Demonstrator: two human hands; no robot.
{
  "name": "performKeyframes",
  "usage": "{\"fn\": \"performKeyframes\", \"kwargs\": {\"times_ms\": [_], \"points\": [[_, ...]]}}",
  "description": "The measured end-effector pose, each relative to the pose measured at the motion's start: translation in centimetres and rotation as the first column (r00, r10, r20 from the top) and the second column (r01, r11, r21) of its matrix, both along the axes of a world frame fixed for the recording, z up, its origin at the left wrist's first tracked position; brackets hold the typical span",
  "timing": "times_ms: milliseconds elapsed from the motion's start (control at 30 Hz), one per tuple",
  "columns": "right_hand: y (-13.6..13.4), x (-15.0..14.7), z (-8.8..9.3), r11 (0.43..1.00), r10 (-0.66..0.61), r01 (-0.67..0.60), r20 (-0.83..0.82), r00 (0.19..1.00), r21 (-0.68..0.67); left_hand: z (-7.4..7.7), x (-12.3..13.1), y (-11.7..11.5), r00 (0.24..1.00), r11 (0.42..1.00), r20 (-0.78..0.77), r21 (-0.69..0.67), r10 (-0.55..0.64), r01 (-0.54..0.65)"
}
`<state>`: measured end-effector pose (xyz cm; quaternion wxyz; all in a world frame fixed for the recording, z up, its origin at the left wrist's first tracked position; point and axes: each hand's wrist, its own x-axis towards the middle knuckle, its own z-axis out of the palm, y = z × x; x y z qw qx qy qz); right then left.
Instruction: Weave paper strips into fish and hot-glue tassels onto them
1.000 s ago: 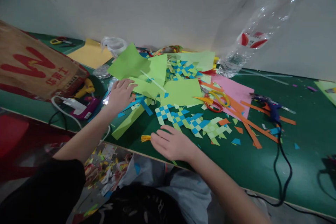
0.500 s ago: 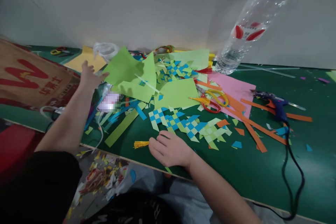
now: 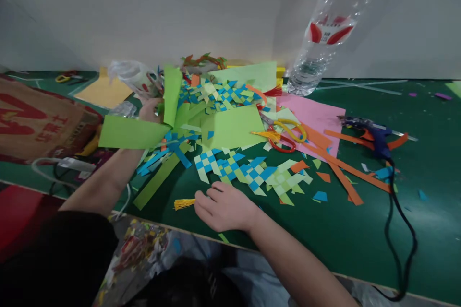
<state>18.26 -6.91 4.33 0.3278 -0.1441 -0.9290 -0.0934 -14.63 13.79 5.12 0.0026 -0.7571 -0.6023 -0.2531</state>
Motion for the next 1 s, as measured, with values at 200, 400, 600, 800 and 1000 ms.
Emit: {"fn": "performKeyframes", "kwargs": {"times_ms": [200,400,600,800,1000], "points": [[0.0,-0.1,-0.3,0.999,-0.006,0.007,0.008,1.000,-0.038,-1.2,5.6,-0.3,0.996,0.996,0.002,-0.012,-0.093,0.093],[0.1,-0.2,-0.7,0.999,-0.015,0.015,-0.002,1.000,-0.041,-2.6,11.8,-2.0,0.988,0.988,-0.026,-0.034,-0.150,0.149],[0.4,-0.2,-0.5,0.998,-0.022,0.023,0.022,1.000,-0.060,-2.6,14.8,-3.7,0.973,0.973,-0.093,-0.117,-0.209,0.198],[0.5,-0.2,-0.6,0.998,-0.031,0.033,0.042,0.999,-0.060,-3.0,15.3,-3.8,0.960,0.954,-0.104,-0.177,-0.261,0.240],[0.5,-0.1,-0.7,0.997,-0.032,0.032,0.008,0.999,-0.064,-1.6,13.7,-3.1,0.953,0.952,-0.049,-0.092,-0.297,0.292]]}}
